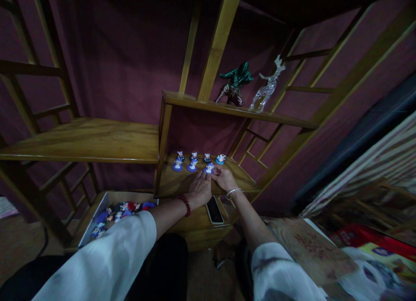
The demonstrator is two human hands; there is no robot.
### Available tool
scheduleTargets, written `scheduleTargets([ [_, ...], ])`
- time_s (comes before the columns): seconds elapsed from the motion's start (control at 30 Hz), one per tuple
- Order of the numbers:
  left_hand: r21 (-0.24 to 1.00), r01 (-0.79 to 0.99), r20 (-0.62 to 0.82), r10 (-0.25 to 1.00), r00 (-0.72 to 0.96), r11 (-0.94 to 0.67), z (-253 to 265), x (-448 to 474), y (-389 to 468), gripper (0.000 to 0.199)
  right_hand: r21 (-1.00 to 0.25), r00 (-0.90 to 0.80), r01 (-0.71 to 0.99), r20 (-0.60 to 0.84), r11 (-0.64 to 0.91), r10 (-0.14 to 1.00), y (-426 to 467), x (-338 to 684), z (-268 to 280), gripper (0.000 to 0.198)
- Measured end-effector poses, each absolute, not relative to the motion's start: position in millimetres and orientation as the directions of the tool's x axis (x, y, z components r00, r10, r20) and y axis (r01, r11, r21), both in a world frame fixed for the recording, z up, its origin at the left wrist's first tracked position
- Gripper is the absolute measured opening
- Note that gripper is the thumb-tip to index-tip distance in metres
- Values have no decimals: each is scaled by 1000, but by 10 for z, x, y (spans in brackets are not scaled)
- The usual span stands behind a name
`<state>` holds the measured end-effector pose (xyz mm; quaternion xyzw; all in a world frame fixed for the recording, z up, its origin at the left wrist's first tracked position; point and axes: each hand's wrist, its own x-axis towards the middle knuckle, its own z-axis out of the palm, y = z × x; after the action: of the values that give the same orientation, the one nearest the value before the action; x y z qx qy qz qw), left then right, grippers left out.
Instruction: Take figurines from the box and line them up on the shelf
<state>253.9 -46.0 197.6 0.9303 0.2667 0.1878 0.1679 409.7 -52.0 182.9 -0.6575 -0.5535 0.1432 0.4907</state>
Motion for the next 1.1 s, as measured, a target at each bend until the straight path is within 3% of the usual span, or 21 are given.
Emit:
scheduleTargets([
  [0.27, 359, 444, 240, 541, 806, -821, 1924, 2652, -396, 62, -795, 329, 602, 339, 81, 882, -417, 4171, 1866, 32],
  [0.8, 316, 471, 285, 556, 781, -823, 1927, 2685, -372, 55, -826, 317, 554, 325, 104, 891, -292, 4239, 1856, 39],
  [1.1, 194, 499, 290, 535, 793, -845, 1927, 2698, -369, 53, -827, 295, 553, 305, 99, 905, -256, 4246, 1855, 34],
])
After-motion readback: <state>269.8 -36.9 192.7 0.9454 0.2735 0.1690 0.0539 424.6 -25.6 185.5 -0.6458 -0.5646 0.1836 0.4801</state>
